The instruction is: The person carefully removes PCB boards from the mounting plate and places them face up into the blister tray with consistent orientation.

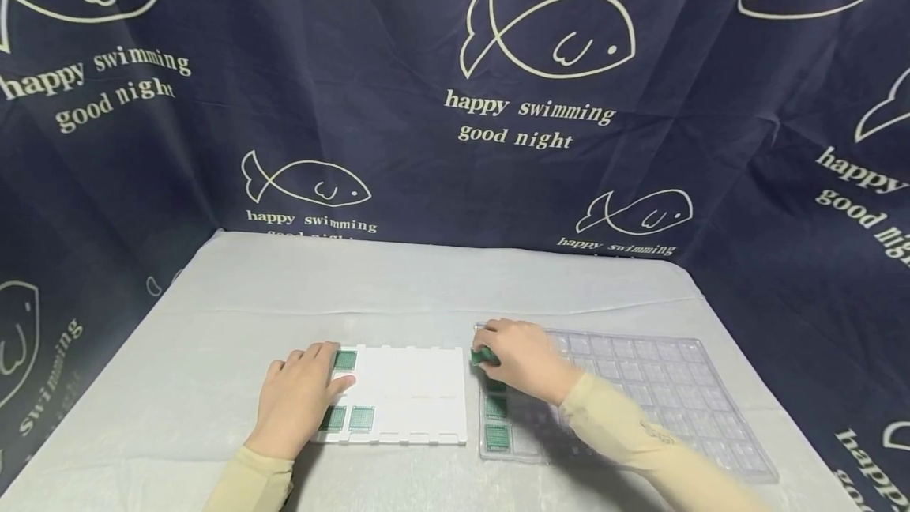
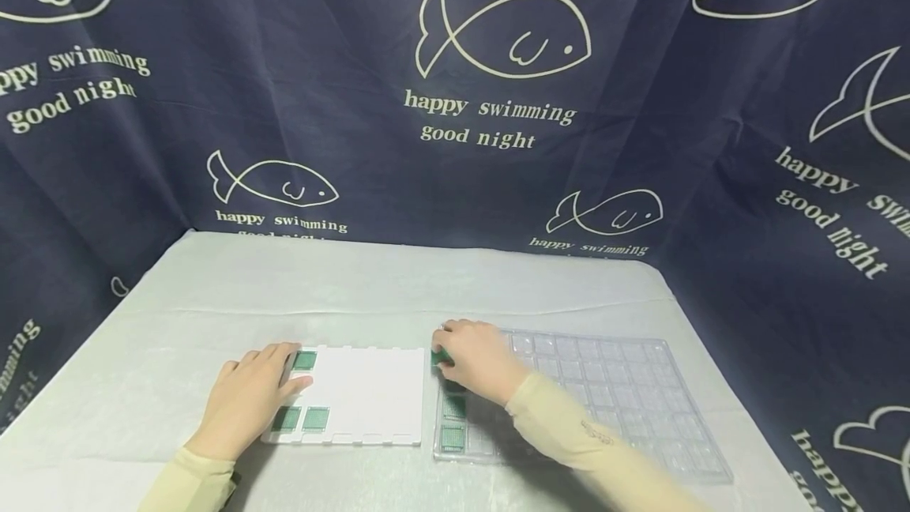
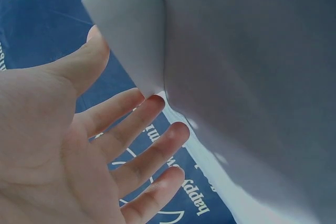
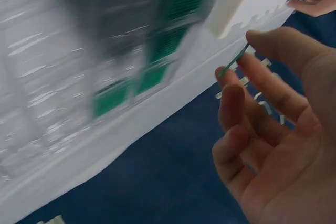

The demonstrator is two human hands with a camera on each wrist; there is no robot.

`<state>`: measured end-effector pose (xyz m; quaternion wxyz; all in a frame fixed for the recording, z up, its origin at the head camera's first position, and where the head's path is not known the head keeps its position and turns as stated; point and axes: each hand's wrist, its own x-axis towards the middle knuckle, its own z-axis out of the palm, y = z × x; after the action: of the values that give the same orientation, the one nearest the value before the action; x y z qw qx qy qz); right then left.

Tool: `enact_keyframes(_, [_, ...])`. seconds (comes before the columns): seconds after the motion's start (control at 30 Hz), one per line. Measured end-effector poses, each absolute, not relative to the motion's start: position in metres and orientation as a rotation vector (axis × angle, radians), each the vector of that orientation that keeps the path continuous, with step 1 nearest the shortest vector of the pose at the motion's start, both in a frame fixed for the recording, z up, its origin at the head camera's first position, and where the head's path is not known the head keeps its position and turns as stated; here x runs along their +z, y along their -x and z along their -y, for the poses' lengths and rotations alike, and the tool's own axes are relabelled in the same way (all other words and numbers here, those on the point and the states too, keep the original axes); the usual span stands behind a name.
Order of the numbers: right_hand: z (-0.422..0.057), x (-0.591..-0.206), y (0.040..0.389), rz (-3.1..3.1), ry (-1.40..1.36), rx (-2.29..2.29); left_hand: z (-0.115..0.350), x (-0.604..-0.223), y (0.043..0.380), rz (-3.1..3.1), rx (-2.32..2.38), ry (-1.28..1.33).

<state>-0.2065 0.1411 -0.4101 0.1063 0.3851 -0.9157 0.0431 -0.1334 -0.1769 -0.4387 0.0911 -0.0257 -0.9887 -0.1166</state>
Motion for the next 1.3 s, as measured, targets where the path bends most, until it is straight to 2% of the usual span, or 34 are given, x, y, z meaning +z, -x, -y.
enact_keyframes(0.43, [-0.187, -0.420, 0.209, 2.818, -1.032, 0.163, 0.178, -0.442, 0.134, 2.894, -0.322, 0.093])
enact_keyframes(1.3, [-0.195, -0.427, 0.211, 2.822, -0.995, 0.150, 0.177, -0.441, 0.133, 2.881, -0.324, 0.088])
